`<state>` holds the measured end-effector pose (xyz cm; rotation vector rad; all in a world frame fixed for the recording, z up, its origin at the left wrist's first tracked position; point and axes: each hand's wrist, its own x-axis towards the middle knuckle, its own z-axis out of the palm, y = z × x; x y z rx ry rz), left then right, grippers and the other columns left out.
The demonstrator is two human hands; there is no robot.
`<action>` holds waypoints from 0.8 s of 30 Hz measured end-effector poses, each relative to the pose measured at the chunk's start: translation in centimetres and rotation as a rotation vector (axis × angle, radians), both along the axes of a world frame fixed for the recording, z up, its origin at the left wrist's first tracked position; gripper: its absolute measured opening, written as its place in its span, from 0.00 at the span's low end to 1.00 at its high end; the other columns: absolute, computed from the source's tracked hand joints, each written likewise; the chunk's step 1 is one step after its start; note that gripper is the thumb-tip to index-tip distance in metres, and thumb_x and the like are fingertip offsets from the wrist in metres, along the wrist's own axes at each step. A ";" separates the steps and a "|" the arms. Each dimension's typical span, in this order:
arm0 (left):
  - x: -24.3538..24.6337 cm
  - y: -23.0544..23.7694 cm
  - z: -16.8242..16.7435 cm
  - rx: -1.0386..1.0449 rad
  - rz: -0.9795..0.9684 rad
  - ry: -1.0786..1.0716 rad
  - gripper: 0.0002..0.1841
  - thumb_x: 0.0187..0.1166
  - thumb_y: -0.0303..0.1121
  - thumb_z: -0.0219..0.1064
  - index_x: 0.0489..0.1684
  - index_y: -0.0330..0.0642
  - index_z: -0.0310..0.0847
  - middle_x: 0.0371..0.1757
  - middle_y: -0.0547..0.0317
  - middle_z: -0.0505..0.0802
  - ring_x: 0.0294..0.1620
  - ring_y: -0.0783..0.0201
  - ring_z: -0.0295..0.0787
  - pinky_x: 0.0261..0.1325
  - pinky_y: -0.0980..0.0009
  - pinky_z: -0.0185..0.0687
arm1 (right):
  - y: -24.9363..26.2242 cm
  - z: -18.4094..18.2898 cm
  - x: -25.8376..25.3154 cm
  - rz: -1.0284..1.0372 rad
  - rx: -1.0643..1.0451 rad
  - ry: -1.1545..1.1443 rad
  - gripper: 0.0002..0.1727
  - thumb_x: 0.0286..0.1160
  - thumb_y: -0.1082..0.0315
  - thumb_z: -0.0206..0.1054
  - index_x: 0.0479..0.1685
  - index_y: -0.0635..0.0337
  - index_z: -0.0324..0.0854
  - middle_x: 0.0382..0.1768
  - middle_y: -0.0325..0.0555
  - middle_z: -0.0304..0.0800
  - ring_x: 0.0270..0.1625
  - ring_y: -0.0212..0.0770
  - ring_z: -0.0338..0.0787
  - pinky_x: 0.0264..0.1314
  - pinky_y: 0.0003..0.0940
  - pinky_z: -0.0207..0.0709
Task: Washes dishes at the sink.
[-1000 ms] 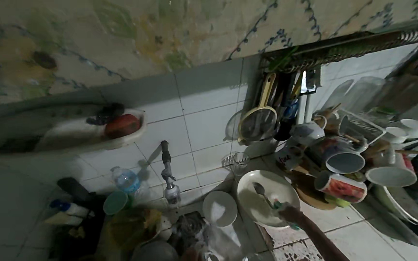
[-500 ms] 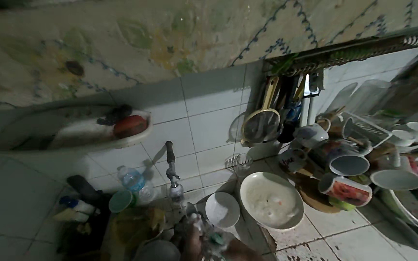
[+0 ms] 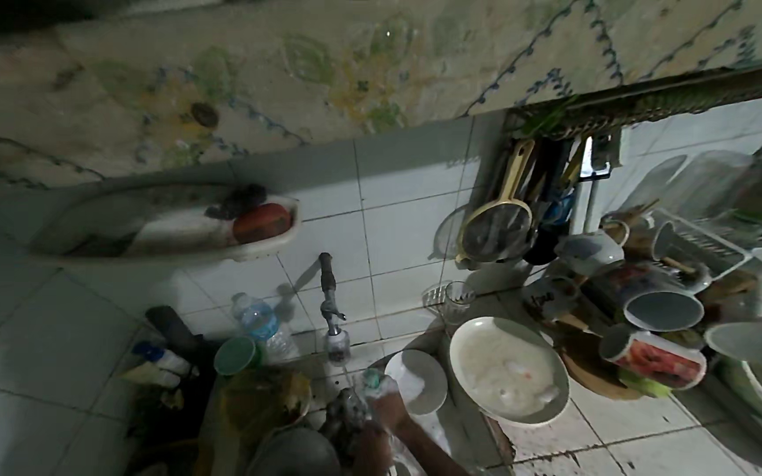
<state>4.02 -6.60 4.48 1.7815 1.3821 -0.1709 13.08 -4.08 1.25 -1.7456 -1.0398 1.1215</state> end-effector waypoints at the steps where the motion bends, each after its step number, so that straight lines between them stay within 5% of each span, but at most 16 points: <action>1: -0.6 -0.2 0.0 -0.032 -0.002 -0.061 0.21 0.91 0.28 0.50 0.73 0.18 0.72 0.75 0.25 0.79 0.80 0.39 0.73 0.83 0.54 0.63 | -0.3 -0.1 0.4 0.060 0.039 -0.144 0.26 0.81 0.66 0.67 0.73 0.75 0.76 0.68 0.68 0.84 0.73 0.55 0.83 0.82 0.46 0.69; 4: -1.6 -0.5 1.7 -0.083 -0.118 -0.095 0.23 0.94 0.29 0.45 0.77 0.17 0.68 0.79 0.24 0.76 0.84 0.39 0.69 0.87 0.57 0.58 | -1.0 -1.2 1.3 -0.020 -0.002 -0.296 0.24 0.82 0.66 0.65 0.69 0.78 0.79 0.66 0.73 0.84 0.74 0.64 0.82 0.82 0.56 0.67; 7: -1.0 -0.5 1.2 -0.104 0.007 -0.171 0.20 0.93 0.28 0.48 0.72 0.20 0.72 0.70 0.29 0.82 0.71 0.48 0.79 0.76 0.61 0.70 | -0.7 0.2 1.0 -0.157 -0.212 -0.061 0.25 0.89 0.62 0.59 0.73 0.75 0.75 0.70 0.71 0.82 0.76 0.62 0.80 0.82 0.53 0.67; 9: -0.6 -0.5 0.3 -0.106 0.031 -0.168 0.20 0.91 0.27 0.51 0.72 0.19 0.72 0.73 0.27 0.81 0.75 0.46 0.78 0.80 0.59 0.68 | -1.5 0.1 0.4 -0.168 -0.130 -0.036 0.25 0.85 0.67 0.64 0.72 0.77 0.74 0.69 0.71 0.82 0.74 0.60 0.81 0.81 0.50 0.68; 12: -1.4 -0.8 -1.3 -0.074 -0.025 -0.204 0.21 0.90 0.29 0.52 0.71 0.18 0.73 0.71 0.26 0.82 0.73 0.43 0.79 0.79 0.57 0.70 | -2.6 -1.4 1.4 -0.111 0.132 -0.287 0.21 0.81 0.68 0.64 0.63 0.79 0.82 0.61 0.72 0.88 0.68 0.61 0.87 0.78 0.51 0.72; 14: -1.8 -0.9 -0.9 -0.109 -0.046 -0.220 0.21 0.91 0.27 0.50 0.75 0.16 0.68 0.74 0.23 0.79 0.77 0.40 0.76 0.81 0.56 0.66 | -2.5 -1.7 2.1 -0.143 0.081 -0.298 0.20 0.83 0.68 0.62 0.61 0.79 0.83 0.58 0.73 0.89 0.66 0.62 0.87 0.76 0.53 0.74; 16: -1.5 -0.9 -0.8 -0.119 -0.016 -0.238 0.22 0.90 0.27 0.52 0.76 0.19 0.69 0.74 0.25 0.79 0.78 0.41 0.76 0.82 0.55 0.67 | -2.1 0.5 1.9 -0.140 -0.132 -0.176 0.23 0.88 0.66 0.59 0.71 0.78 0.76 0.69 0.73 0.82 0.76 0.63 0.80 0.83 0.53 0.66; 21: -1.6 -1.2 -0.2 -0.085 -0.026 -0.304 0.18 0.88 0.24 0.53 0.68 0.16 0.74 0.66 0.25 0.84 0.67 0.46 0.82 0.73 0.59 0.73 | -3.1 -1.2 1.8 -0.113 0.181 -0.238 0.20 0.81 0.71 0.62 0.65 0.80 0.80 0.61 0.72 0.88 0.68 0.59 0.86 0.78 0.48 0.73; 24: -1.8 -1.0 1.8 -0.117 -0.025 -0.175 0.20 0.91 0.26 0.49 0.74 0.19 0.69 0.74 0.26 0.79 0.76 0.44 0.76 0.80 0.58 0.68 | -3.1 -2.9 3.0 -0.118 -0.009 -0.353 0.22 0.83 0.71 0.61 0.68 0.80 0.78 0.66 0.75 0.84 0.74 0.65 0.82 0.82 0.54 0.68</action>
